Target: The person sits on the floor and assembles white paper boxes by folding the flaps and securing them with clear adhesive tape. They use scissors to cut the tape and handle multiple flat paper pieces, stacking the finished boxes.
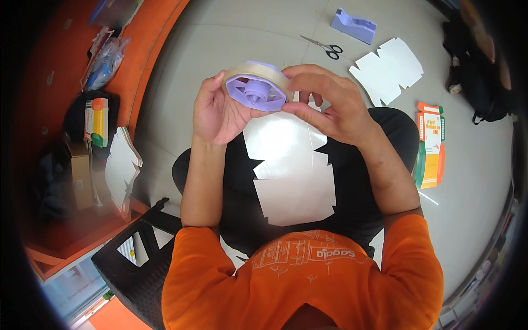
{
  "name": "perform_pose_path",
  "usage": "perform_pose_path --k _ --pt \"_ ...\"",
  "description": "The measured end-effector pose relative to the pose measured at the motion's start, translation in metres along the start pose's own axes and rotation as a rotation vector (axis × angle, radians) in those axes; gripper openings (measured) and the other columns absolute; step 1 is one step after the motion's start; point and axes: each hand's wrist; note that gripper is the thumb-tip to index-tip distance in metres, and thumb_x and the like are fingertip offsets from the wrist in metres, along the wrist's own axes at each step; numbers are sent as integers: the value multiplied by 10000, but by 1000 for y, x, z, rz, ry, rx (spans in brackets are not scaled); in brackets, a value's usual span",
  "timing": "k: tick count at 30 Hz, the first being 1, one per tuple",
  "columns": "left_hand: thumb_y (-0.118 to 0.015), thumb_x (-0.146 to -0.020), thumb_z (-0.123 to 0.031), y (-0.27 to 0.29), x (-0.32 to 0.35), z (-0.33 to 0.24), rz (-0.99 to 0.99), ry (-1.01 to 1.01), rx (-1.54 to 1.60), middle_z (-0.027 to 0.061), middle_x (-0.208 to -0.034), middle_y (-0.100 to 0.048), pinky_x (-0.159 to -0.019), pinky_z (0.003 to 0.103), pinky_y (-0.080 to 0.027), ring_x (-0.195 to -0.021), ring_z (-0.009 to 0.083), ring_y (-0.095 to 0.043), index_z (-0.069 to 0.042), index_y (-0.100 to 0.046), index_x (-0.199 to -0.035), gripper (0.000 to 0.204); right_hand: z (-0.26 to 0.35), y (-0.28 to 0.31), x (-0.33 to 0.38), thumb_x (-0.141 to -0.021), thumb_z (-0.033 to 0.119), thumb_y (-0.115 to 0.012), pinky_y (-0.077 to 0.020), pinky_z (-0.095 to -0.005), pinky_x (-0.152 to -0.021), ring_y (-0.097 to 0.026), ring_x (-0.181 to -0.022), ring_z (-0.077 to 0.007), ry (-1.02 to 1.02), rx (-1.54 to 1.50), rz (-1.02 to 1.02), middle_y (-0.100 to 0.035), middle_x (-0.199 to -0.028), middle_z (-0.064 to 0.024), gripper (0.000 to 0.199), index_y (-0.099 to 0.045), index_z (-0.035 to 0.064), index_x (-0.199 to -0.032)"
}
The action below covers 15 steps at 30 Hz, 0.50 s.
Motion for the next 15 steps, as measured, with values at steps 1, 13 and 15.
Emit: perform_pose_path --k 1,13,15 --pt "-350 -1034 -371 -2 -1 1 -17 -9 29 243 -1421 -491 -1059 600 -427 -1300 396 -511 28 -462 -1385 544 -1 -1 1 -821 101 -780 -509 -276 -567 -629 -691 -163 -22 -14 -8 -687 -1073 -72 251 -668 62 -1043" --pt "-395 -1050 -377 -17 -10 14 -488 -80 -761 145 -1395 -524 -1061 490 -437 -1286 271 -517 -22 -432 -1425 518 -18 -3 6 -893 75 -722 -388 -224 -522 -506 -584 -67 -210 -175 -113 -615 -851 -24 172 -613 37 -1020" --pt "-467 -1052 -356 -24 -12 18 -504 -186 -872 153 -1335 -572 -1007 465 -525 -1215 261 -579 9 -474 -1403 506 -18 -3 6 -904 89 -716 -375 -217 -516 -494 -575 -52 -285 -249 -139 -601 -822 -11 171 -605 39 -1025"
Point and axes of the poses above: each hand's wrist, its own x-axis away from the middle knuckle, its own y-axis out of the back of the hand, z = x × y
